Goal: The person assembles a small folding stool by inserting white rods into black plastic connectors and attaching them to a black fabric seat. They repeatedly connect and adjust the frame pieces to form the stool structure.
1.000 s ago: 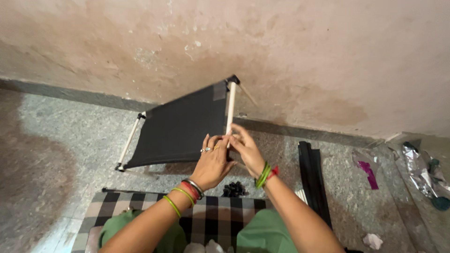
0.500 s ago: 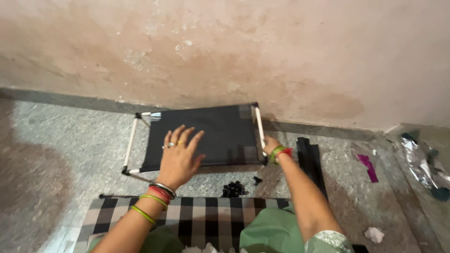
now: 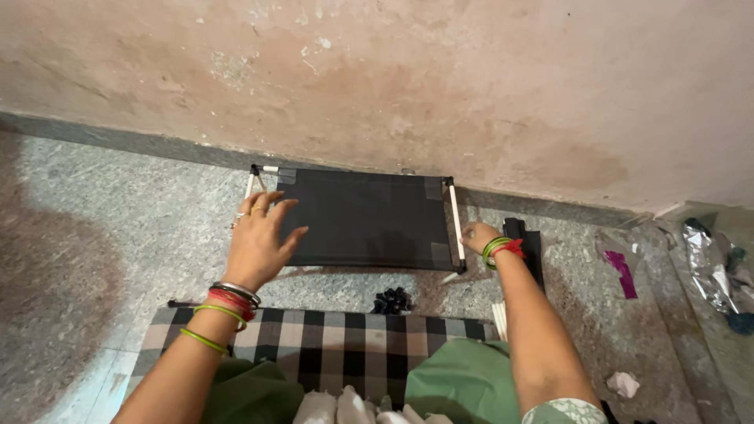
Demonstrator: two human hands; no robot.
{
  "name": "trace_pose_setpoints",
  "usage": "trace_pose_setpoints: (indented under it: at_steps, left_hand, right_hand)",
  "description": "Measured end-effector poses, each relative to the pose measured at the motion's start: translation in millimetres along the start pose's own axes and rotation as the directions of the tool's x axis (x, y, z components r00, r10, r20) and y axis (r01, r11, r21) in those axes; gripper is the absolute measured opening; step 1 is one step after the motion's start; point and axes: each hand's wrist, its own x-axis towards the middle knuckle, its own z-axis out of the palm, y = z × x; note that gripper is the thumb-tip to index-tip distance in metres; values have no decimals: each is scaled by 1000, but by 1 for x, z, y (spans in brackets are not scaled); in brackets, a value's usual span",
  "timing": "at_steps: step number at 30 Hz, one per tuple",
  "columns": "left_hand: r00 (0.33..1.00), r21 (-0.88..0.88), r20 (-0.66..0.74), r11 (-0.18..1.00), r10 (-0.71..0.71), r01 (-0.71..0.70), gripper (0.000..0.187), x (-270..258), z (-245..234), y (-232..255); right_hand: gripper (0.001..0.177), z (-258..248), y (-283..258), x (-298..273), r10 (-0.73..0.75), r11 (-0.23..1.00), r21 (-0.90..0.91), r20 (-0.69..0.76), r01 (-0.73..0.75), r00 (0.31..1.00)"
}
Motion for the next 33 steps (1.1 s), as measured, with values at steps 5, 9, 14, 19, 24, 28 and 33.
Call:
trace_pose_setpoints:
  at_steps: [5, 9, 14, 19, 24, 28, 33]
  left_hand:
    - [998, -42, 47, 998, -52, 54, 43, -8, -1, -18]
    - [994, -54, 82, 995, -74, 79, 41, -18, 5, -42]
    - [931, 42, 295, 976, -215, 212, 44, -38, 30, -91]
    - [677, 416, 618, 897, -399, 149, 58, -56, 65, -152]
    - [571, 562, 658, 825, -490, 60, 78, -106, 109, -210]
    - [559, 483, 636, 839, -532, 249, 109, -129, 141, -249]
    - [532, 374, 630, 822, -565, 429, 112, -143, 164, -264]
  right_hand:
    - [46, -19, 34, -30, -77, 997, -13, 87, 79, 993]
    - [47, -42, 69, -67, 45, 999, -10, 29, -45, 999]
    - [45, -74, 115, -136, 152, 982, 109, 33, -155, 988]
    - [38, -68, 154, -205, 307, 952, 25, -141, -307, 941]
    - [21, 43, 144, -259, 161, 975, -80, -401, -209, 902]
    - [26, 118, 123, -309, 268, 961, -1, -224, -275, 937]
    - [34, 137, 103, -320, 330, 944, 39, -178, -329, 927]
